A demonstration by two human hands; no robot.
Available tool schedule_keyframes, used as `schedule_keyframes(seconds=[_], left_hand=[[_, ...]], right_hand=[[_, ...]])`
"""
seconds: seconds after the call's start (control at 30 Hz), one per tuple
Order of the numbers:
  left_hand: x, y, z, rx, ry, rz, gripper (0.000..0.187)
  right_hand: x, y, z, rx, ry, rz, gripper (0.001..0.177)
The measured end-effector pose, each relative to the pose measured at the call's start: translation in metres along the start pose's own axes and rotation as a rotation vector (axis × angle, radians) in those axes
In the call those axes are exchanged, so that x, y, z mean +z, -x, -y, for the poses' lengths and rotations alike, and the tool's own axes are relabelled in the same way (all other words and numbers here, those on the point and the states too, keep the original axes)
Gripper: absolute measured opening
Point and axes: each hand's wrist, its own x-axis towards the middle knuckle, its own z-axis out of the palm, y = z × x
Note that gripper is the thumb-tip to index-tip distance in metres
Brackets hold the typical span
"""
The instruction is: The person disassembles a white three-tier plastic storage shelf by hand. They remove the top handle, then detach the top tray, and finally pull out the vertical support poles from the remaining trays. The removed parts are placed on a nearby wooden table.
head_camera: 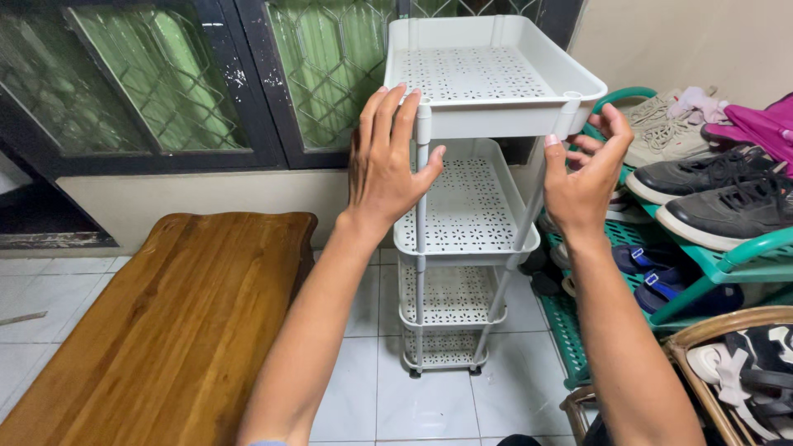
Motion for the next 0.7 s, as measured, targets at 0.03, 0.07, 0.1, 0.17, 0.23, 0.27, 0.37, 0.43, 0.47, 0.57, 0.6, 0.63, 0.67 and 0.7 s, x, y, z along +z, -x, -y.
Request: schedule_keyframes(seconds=[0.03,0.07,0.1,0.17,0.23,0.27,0.37,0.43,0.47,0.57,0.6,0.63,0.67,0.7], left_hand=[[0.005,0.001,0.000,0.000,-0.029,0.010,0.077],[0.009,0.000,0.001,-0.008,-0.048,0.008,0.078],[0.012,0.001,0.002,-0.016,-0.066,0.006,0.079],[0.019,0.005,0.003,-0.026,-0.086,0.004,0.081],[0.023,0.009,0.005,-0.033,-0.100,-0.004,0.081],[0.025,0.009,0.005,-0.029,-0.097,-0.015,0.081],[0.030,0.010,0.007,-0.016,-0.098,-0.040,0.081],[0.032,0.011,0.010,0.000,-0.109,-0.049,0.080],[0.033,0.012,0.011,0.004,-0.104,-0.055,0.080],[0.034,0.013,0.017,0.018,-0.092,-0.070,0.080],[0.034,0.013,0.020,0.022,-0.089,-0.070,0.081],[0.034,0.013,0.023,0.026,-0.087,-0.071,0.082],[0.034,0.014,0.026,0.029,-0.087,-0.075,0.082],[0.033,0.014,0.030,0.032,-0.088,-0.079,0.082]], right_hand=[[0.000,0.002,-0.002,-0.014,0.059,0.001,0.073],[0.001,0.002,-0.004,-0.032,0.117,-0.001,0.075],[0.001,0.000,-0.005,-0.049,0.174,-0.004,0.077],[-0.005,-0.011,-0.011,-0.203,0.213,0.029,0.079],[-0.014,-0.025,-0.016,-0.310,0.262,0.083,0.074],[-0.020,-0.033,-0.019,-0.345,0.293,0.108,0.068],[-0.031,-0.049,-0.026,-0.317,0.219,0.192,0.046],[-0.033,-0.054,-0.029,-0.266,0.123,0.222,0.034],[-0.033,-0.054,-0.030,-0.244,0.078,0.224,0.029],[-0.030,-0.054,-0.028,-0.153,-0.002,0.217,0.024],[-0.028,-0.054,-0.026,-0.120,-0.020,0.214,0.023],[-0.026,-0.053,-0.024,-0.157,-0.011,0.211,0.022],[-0.024,-0.053,-0.022,-0.194,-0.001,0.208,0.021],[-0.022,-0.052,-0.019,-0.230,0.008,0.206,0.020]])
